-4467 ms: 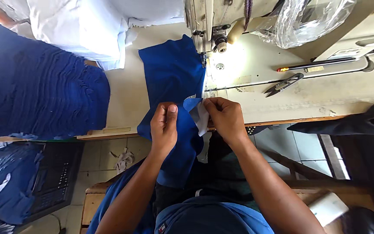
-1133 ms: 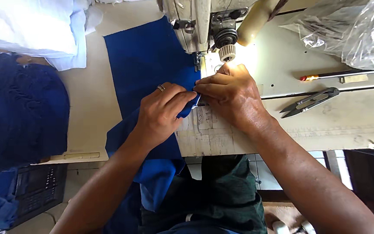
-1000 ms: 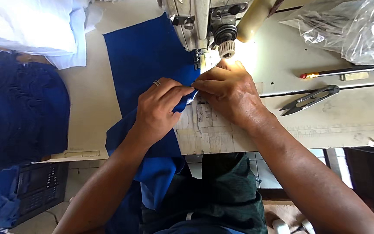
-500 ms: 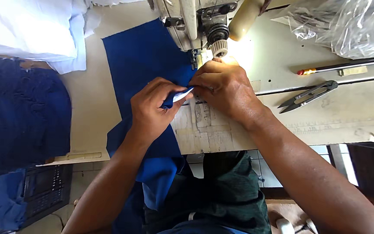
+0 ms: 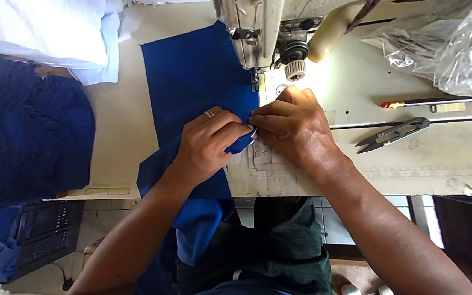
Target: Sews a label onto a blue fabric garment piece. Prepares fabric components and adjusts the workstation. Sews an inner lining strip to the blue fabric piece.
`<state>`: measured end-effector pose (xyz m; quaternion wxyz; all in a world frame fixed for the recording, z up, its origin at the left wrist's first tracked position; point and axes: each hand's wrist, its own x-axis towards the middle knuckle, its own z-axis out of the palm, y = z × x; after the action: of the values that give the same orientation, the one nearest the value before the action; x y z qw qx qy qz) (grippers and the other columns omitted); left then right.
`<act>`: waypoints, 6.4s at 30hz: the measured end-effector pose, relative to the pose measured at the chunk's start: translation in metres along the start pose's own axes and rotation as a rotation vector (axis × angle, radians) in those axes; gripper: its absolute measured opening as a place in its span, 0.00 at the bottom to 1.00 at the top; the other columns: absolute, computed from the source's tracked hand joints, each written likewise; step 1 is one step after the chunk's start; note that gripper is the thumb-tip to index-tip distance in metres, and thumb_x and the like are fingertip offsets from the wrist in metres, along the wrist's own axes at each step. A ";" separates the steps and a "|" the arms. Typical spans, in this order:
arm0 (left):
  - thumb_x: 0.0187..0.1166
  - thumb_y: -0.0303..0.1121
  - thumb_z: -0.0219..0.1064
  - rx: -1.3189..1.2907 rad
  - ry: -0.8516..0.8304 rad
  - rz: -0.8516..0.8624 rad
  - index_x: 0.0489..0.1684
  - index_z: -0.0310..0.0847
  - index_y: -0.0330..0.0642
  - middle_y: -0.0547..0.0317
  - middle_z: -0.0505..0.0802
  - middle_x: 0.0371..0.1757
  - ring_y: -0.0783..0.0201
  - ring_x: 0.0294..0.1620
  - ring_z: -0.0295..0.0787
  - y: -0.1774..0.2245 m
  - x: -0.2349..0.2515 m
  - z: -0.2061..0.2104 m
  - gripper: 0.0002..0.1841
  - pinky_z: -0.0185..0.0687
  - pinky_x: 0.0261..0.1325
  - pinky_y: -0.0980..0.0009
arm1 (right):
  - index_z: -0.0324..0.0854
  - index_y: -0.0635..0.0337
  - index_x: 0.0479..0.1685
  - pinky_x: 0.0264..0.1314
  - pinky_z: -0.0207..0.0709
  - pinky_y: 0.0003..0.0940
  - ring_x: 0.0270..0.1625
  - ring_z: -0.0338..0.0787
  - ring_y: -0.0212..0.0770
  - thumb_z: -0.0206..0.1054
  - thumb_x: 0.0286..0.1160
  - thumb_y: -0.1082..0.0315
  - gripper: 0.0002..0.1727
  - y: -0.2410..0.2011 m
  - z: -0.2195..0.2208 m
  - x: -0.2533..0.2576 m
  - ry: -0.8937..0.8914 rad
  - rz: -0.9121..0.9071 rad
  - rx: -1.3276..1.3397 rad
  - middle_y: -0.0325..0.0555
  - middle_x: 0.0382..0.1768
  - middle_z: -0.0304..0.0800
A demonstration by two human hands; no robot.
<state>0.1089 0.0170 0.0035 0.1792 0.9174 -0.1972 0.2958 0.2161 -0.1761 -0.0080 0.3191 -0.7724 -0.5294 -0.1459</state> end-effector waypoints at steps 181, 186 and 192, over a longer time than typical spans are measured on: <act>0.85 0.36 0.68 -0.063 -0.134 -0.049 0.48 0.95 0.43 0.51 0.94 0.55 0.53 0.66 0.87 -0.069 0.041 0.019 0.10 0.78 0.73 0.61 | 0.88 0.67 0.43 0.57 0.83 0.55 0.57 0.92 0.57 0.64 0.74 0.64 0.14 0.041 0.000 0.050 0.044 0.489 -0.088 0.61 0.46 0.93; 0.85 0.33 0.68 -0.049 -0.133 0.011 0.48 0.96 0.43 0.52 0.96 0.53 0.53 0.64 0.88 -0.074 0.041 0.018 0.09 0.79 0.71 0.62 | 0.89 0.62 0.45 0.54 0.83 0.52 0.54 0.93 0.52 0.67 0.69 0.59 0.16 0.045 0.001 0.051 0.080 0.509 -0.044 0.55 0.44 0.94; 0.84 0.31 0.68 -0.063 -0.135 0.056 0.48 0.96 0.46 0.54 0.97 0.53 0.54 0.64 0.89 -0.077 0.041 0.017 0.09 0.78 0.73 0.62 | 0.88 0.62 0.45 0.56 0.81 0.47 0.53 0.92 0.48 0.68 0.69 0.59 0.15 0.047 -0.002 0.049 0.071 0.480 -0.011 0.54 0.43 0.93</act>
<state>0.1837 0.0647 -0.0008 0.1857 0.9233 -0.2436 0.2318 0.2789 -0.1531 0.0057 0.3587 -0.8722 -0.3184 -0.0961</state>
